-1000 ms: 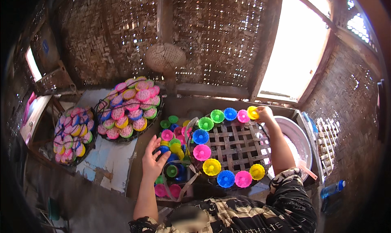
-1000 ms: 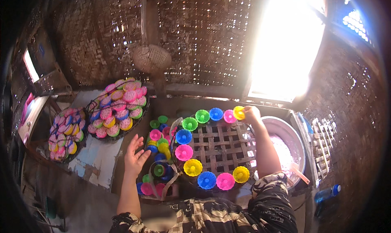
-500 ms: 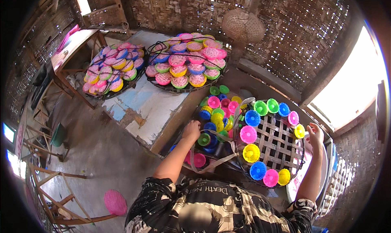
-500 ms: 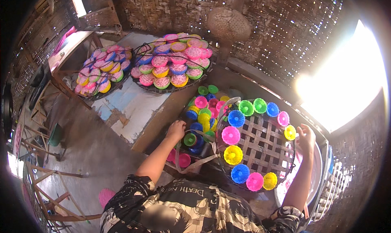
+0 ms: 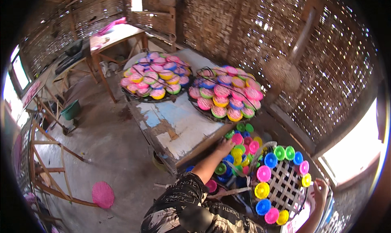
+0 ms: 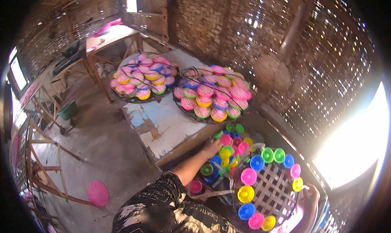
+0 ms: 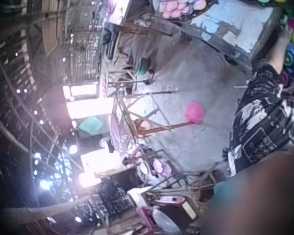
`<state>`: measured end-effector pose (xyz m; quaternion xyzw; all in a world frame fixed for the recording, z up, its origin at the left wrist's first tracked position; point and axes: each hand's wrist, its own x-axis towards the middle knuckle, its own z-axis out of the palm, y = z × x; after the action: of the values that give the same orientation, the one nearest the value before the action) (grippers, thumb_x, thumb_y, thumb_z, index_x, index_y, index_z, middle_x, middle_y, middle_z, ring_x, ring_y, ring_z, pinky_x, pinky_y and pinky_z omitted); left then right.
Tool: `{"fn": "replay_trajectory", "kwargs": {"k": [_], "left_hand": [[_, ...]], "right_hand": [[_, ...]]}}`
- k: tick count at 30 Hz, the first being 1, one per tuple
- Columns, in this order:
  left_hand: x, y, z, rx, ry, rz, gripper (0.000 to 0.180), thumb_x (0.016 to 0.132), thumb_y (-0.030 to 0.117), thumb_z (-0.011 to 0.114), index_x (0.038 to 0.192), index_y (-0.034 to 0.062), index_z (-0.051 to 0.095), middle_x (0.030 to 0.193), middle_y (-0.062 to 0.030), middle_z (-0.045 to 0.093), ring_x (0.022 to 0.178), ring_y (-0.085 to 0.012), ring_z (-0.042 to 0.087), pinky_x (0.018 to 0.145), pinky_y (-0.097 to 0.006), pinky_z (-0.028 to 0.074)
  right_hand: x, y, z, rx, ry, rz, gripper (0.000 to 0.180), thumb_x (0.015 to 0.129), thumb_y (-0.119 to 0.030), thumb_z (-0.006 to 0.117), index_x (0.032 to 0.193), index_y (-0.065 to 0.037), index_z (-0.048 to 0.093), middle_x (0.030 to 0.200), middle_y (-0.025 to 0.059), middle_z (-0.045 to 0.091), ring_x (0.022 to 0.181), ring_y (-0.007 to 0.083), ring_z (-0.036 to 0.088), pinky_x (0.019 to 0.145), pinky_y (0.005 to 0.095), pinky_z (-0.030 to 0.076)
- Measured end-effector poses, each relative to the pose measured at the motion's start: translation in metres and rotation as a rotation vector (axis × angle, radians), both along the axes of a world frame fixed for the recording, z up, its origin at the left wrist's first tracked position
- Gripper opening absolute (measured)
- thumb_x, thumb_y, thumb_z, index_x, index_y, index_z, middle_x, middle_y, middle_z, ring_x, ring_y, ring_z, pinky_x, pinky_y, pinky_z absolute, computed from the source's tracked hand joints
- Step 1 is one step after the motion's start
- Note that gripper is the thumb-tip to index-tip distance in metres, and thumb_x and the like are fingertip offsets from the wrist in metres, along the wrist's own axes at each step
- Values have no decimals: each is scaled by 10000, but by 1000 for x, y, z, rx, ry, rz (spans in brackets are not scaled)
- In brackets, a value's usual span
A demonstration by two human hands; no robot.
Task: The person removes pink fluffy items from colorful plastic molds and places the molds into a green basin. They then arrange the empty molds into a circular woven tray. Finally, they use a wooden tool to scoop pink paste from a bucket and fill the molds in the tray.
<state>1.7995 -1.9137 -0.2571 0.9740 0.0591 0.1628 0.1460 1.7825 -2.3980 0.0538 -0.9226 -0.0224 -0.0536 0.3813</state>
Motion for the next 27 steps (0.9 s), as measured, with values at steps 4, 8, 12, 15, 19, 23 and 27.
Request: {"fn": "replay_trajectory", "kwargs": {"k": [4, 8, 12, 15, 19, 23, 27], "left_hand": [[-6, 3, 14, -220, 121, 116, 252, 855, 168, 485, 1082, 104, 574, 1102, -191, 515, 1051, -393, 510, 869, -478, 438], [-16, 4, 49, -385, -38, 134, 382, 712, 149, 663, 1066, 40, 571, 1069, -228, 493, 984, -396, 512, 838, -443, 443], [-4, -4, 94, -441, -273, 190, 530, 681, 256, 702, 1110, 16, 503, 1077, -229, 532, 1003, -366, 530, 853, -437, 454], [17, -2, 121, -613, 89, 25, 503, 664, 272, 658, 1076, 16, 523, 1014, -257, 588, 918, -380, 591, 803, -439, 484], [41, -6, 126, -577, 390, 86, 707, 721, 274, 606, 1327, -4, 368, 1358, -251, 371, 1246, -328, 404, 1033, -378, 348], [64, -9, 107, -347, 601, -15, 730, 746, 280, 606, 1371, 28, 325, 1445, -183, 280, 1327, -285, 307, 1081, -352, 283], [77, -14, 86, -27, 607, -158, 698, 664, 213, 639, 1307, 38, 430, 1362, -178, 416, 1261, -330, 395, 1035, -405, 346]], "right_hand": [[-3, -2, 0, -34, 45, -50, 263, 779, -90, 635, 1034, -26, 622, 832, 90, 591, 565, 124, 557, 433, 243, 445], [-8, 2, 6, 9, 54, 75, 279, 836, -127, 605, 1103, -51, 583, 789, 49, 563, 487, 106, 549, 379, 211, 391], [-16, 0, 7, -45, 77, 52, 284, 835, -103, 601, 1111, -41, 580, 824, 61, 562, 480, 96, 534, 383, 223, 391], [-13, -2, 3, -53, 80, 58, 269, 822, -64, 606, 1086, -17, 591, 902, 73, 592, 532, 104, 549, 443, 231, 426], [-7, -4, -3, -108, 62, 60, 273, 809, -51, 608, 1078, -4, 595, 960, 88, 610, 635, 109, 581, 496, 234, 458], [-6, 2, -2, -102, 120, 24, 275, 804, -53, 613, 1073, -1, 597, 953, 85, 610, 641, 105, 578, 505, 232, 458], [-10, 10, 4, -104, 153, 7, 277, 798, -54, 618, 1068, 2, 599, 947, 82, 611, 646, 101, 575, 514, 230, 459]]}}
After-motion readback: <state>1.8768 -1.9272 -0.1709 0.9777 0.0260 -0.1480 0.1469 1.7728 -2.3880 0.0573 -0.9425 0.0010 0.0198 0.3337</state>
